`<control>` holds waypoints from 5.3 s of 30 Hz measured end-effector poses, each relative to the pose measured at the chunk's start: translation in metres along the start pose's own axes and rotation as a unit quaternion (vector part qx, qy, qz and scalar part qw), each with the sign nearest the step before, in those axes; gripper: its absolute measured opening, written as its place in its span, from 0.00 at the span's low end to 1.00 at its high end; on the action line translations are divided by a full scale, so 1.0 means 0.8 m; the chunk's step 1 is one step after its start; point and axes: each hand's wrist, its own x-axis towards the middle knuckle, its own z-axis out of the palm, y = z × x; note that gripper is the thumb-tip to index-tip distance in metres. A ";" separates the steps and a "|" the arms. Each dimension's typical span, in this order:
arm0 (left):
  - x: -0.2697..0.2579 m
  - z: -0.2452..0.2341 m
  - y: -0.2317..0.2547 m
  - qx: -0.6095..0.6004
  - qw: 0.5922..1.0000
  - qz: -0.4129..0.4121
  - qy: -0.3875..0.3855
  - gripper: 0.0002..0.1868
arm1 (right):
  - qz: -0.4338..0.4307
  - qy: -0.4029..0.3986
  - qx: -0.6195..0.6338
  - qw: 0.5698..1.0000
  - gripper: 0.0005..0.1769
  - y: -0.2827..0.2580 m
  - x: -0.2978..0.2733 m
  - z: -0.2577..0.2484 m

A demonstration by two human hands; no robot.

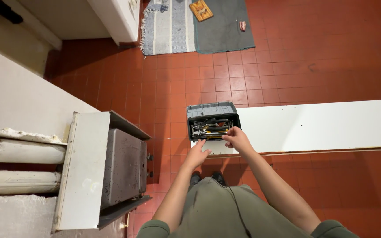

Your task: Handling and inspecting small components for furniture assembly.

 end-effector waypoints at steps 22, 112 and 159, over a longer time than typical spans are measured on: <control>0.003 -0.003 0.028 -0.096 0.988 0.003 -0.123 0.29 | -0.024 0.109 0.066 0.992 0.08 0.008 -0.059 -0.015; -0.053 0.569 0.314 0.123 0.813 0.155 -0.548 0.18 | 0.022 0.604 0.272 0.749 0.16 0.161 -0.423 -0.412; -0.102 0.941 0.441 0.157 0.783 0.197 -0.569 0.17 | -0.014 0.609 0.351 0.711 0.16 0.250 -0.559 -0.756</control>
